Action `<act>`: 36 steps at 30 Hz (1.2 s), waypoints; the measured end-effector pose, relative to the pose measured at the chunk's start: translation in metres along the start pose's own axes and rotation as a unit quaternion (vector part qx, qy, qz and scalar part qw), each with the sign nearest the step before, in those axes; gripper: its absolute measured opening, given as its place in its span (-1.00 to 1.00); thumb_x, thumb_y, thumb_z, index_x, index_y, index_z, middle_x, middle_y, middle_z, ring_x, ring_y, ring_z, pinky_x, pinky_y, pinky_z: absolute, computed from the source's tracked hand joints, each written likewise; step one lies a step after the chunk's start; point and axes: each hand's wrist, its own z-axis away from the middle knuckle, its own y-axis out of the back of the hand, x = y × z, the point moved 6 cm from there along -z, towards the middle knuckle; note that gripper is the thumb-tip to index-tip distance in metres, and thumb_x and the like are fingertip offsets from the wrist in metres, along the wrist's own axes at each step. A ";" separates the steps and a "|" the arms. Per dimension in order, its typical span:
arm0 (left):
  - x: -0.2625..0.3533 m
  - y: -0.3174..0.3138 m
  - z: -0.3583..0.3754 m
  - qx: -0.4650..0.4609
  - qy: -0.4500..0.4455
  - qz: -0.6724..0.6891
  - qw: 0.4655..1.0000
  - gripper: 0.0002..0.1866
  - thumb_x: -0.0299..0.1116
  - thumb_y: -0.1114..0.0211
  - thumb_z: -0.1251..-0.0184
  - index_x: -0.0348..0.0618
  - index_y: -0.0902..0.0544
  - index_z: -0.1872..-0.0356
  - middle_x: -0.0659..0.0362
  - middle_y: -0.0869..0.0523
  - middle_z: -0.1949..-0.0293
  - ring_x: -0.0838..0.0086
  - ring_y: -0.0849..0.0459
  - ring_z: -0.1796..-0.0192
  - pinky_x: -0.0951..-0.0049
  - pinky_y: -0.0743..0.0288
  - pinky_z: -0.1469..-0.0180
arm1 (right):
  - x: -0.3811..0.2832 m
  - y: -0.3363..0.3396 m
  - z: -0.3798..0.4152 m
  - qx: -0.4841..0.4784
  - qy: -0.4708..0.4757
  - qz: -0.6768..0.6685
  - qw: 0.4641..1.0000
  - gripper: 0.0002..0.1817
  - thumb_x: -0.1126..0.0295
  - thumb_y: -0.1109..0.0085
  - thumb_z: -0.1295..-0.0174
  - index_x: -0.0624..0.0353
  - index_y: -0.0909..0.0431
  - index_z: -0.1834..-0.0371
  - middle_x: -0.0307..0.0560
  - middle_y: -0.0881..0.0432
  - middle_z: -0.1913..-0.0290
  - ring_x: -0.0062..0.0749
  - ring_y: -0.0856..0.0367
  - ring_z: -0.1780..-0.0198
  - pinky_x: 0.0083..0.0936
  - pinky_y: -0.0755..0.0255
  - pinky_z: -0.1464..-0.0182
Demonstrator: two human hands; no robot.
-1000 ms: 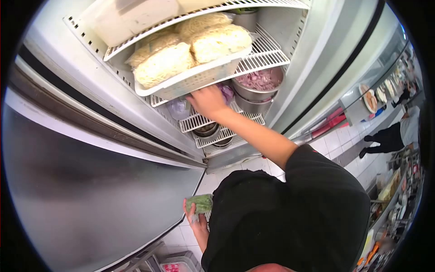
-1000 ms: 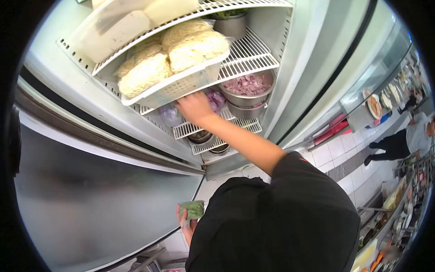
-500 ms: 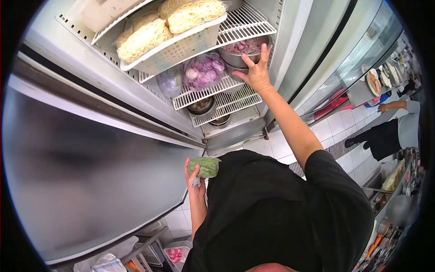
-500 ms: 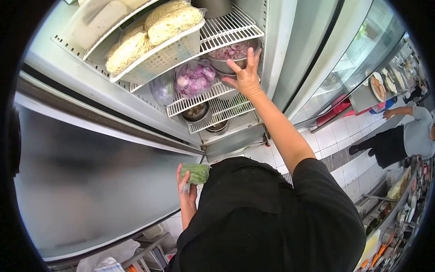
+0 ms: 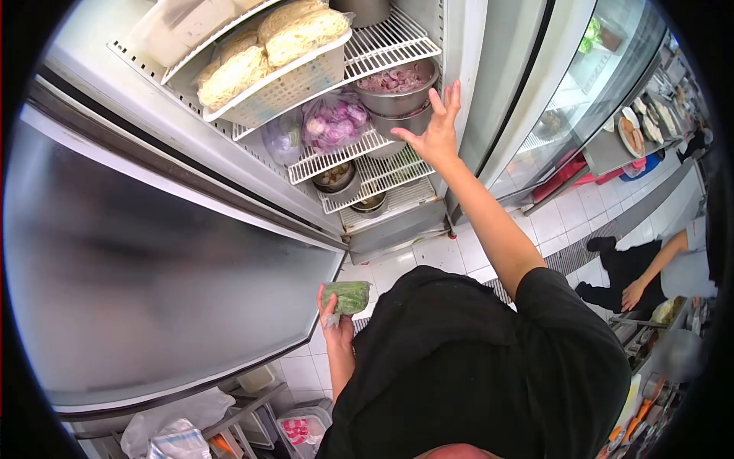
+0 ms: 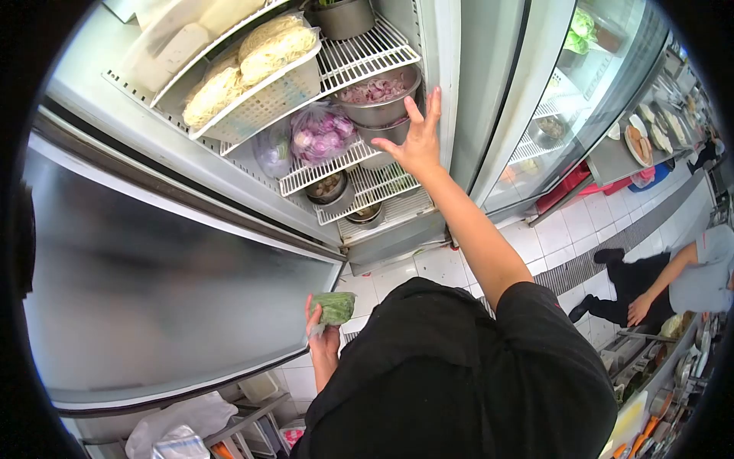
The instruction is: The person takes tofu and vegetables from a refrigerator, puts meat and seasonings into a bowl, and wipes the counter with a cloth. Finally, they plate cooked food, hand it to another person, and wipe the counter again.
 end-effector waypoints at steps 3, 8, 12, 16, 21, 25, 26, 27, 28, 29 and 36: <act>-0.006 0.007 0.006 -0.007 -0.012 0.026 1.000 -0.38 -0.45 -0.29 -0.38 0.02 -0.33 -0.44 0.03 -0.52 -0.23 0.17 -0.58 -0.23 0.06 -0.59 -0.23 | -0.012 0.012 0.006 -0.003 -0.011 -0.005 1.000 0.21 0.02 -0.69 0.18 -0.14 -0.03 -0.53 0.39 0.26 -0.59 0.51 -0.09 -0.51 0.12 -0.29 -0.45; -0.009 0.003 0.023 0.002 -0.026 0.043 0.999 -0.40 -0.44 -0.25 -0.40 0.03 -0.33 -0.45 0.05 -0.52 -0.24 0.16 -0.57 -0.25 0.04 -0.56 -0.25 | -0.043 0.031 0.030 -0.052 -0.048 -0.041 0.997 -0.08 0.10 -0.56 -0.07 0.07 -0.19 -0.43 0.31 -0.13 -0.46 0.27 -0.42 -0.31 -0.04 -0.43 -0.31; -0.012 -0.022 0.030 -0.036 -0.033 -0.008 0.999 -0.36 -0.42 -0.26 -0.39 0.07 -0.30 -0.47 0.07 -0.48 -0.29 0.17 -0.52 -0.30 0.03 -0.52 -0.27 | -0.067 0.018 0.099 -0.416 -0.249 -0.273 0.831 -0.35 0.19 -0.49 -0.17 0.19 -0.43 -0.27 0.13 -0.50 -0.22 -0.08 -0.60 -0.15 -0.23 -0.49 -0.19; -0.013 -0.087 0.039 -0.110 -0.012 -0.074 0.991 -0.26 -0.31 -0.27 -0.42 0.15 -0.14 -0.55 0.04 -0.39 -0.36 0.15 -0.46 -0.35 0.00 -0.46 -0.31 | -0.146 0.044 0.138 -0.541 0.003 -0.390 0.745 -0.21 0.11 -0.48 -0.14 0.04 -0.34 -0.43 0.10 -0.38 -0.37 0.04 -0.47 -0.33 -0.17 -0.45 -0.26; -0.018 -0.138 0.044 -0.242 -0.046 -0.144 0.958 -0.16 -0.02 -0.19 -0.49 0.15 0.05 -0.64 0.03 -0.32 -0.46 0.10 -0.42 -0.42 0.01 -0.51 -0.24 | -0.149 0.053 0.161 -0.550 -0.072 -0.354 0.753 -0.16 0.19 -0.51 -0.06 -0.01 -0.33 -0.45 0.11 -0.41 -0.31 0.11 -0.47 -0.30 -0.17 -0.41 -0.29; -0.026 -0.137 0.048 -0.246 -0.012 -0.146 0.958 0.00 0.08 -0.28 -0.39 0.01 0.11 -0.66 -0.05 -0.25 -0.49 0.12 -0.32 -0.48 0.11 -0.28 -0.44 | -0.131 0.064 0.158 -0.536 -0.144 -0.408 0.725 -0.20 0.25 -0.49 -0.07 0.03 -0.35 -0.42 0.10 -0.48 -0.25 0.05 -0.49 -0.30 -0.20 -0.39 -0.30; -0.026 -0.143 0.052 -0.254 -0.008 -0.152 0.955 0.03 0.04 -0.34 -0.34 -0.02 0.10 -0.65 -0.09 -0.24 -0.48 0.12 -0.30 -0.49 0.13 -0.24 -0.46 | -0.127 0.066 0.157 -0.527 -0.151 -0.411 0.728 -0.21 0.26 -0.49 -0.07 0.05 -0.36 -0.42 0.10 -0.50 -0.24 0.04 -0.49 -0.30 -0.20 -0.39 -0.30; -0.030 -0.143 0.049 -0.254 -0.007 -0.155 0.955 0.03 0.04 -0.34 -0.34 -0.02 0.10 -0.65 -0.09 -0.24 -0.48 0.12 -0.30 -0.49 0.13 -0.24 -0.46 | -0.124 0.068 0.160 -0.525 -0.153 -0.412 0.729 -0.21 0.26 -0.49 -0.07 0.05 -0.36 -0.42 0.10 -0.50 -0.24 0.04 -0.49 -0.30 -0.20 -0.39 -0.30; -0.031 -0.144 0.044 -0.270 -0.060 -0.220 0.936 0.04 0.00 -0.38 -0.30 -0.02 0.08 -0.65 -0.07 -0.28 -0.47 0.14 -0.34 -0.47 0.13 -0.25 -0.45 | -0.120 0.068 0.164 -0.516 -0.171 -0.418 0.728 -0.22 0.27 -0.49 -0.08 0.08 -0.36 -0.41 0.09 -0.52 -0.21 -0.01 -0.51 -0.28 -0.23 -0.39 -0.30; -0.030 -0.149 0.042 -0.283 -0.114 -0.283 0.909 0.06 -0.05 -0.41 -0.26 -0.03 0.07 -0.65 -0.05 -0.31 -0.46 0.15 -0.37 -0.45 0.13 -0.26 -0.45 | -0.118 0.069 0.164 -0.508 -0.188 -0.422 0.727 -0.22 0.27 -0.49 -0.09 0.11 -0.37 -0.40 0.08 -0.53 -0.19 -0.07 -0.52 -0.27 -0.26 -0.39 -0.30; -0.001 -0.182 0.034 -0.278 -0.212 -0.411 0.842 -0.11 -0.32 -0.36 -0.32 -0.10 -0.08 -0.61 -0.07 -0.23 -0.54 0.11 -0.21 -0.57 0.01 -0.16 -0.51 | -0.089 0.060 0.173 -0.528 -0.341 -0.477 0.615 -0.38 0.35 -0.30 -0.37 0.17 -0.31 -0.46 -0.08 -0.52 -0.30 -0.44 -0.48 -0.32 -0.39 -0.35 -0.37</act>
